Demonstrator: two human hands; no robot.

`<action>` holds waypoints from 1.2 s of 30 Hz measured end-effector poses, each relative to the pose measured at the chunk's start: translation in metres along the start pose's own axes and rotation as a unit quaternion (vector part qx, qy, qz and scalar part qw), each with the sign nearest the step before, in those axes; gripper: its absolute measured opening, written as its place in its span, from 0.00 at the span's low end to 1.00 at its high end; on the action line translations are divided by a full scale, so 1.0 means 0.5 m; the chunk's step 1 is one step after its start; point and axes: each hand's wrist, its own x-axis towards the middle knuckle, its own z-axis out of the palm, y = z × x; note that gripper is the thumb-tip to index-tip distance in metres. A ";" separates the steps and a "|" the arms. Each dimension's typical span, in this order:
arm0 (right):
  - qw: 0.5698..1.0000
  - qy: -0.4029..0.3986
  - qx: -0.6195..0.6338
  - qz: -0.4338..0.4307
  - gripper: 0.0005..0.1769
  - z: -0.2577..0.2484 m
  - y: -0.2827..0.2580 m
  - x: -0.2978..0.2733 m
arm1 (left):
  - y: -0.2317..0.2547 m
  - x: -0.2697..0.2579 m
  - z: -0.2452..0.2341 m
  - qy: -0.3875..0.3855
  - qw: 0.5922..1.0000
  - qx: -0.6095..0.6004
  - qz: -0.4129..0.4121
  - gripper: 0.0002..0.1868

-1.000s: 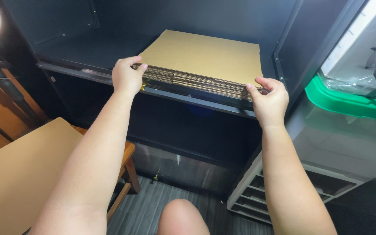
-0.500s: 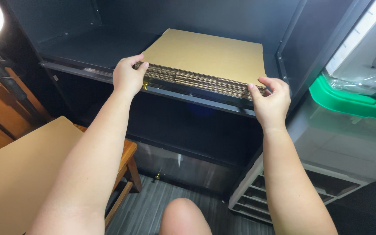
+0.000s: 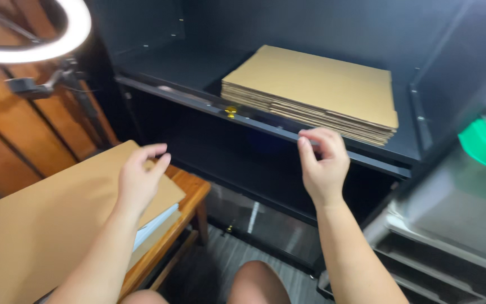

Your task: The person repeatedly picks up flat cardboard sheets from a stack on a small wooden stool and places them onto a shelf inside a black cabinet. The action is repeated multiple times throughout the clip.

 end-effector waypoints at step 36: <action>0.861 -0.420 -0.103 0.266 0.35 0.495 -0.081 -0.376 | -0.257 -0.352 -0.342 0.222 0.882 0.075 -0.408 0.49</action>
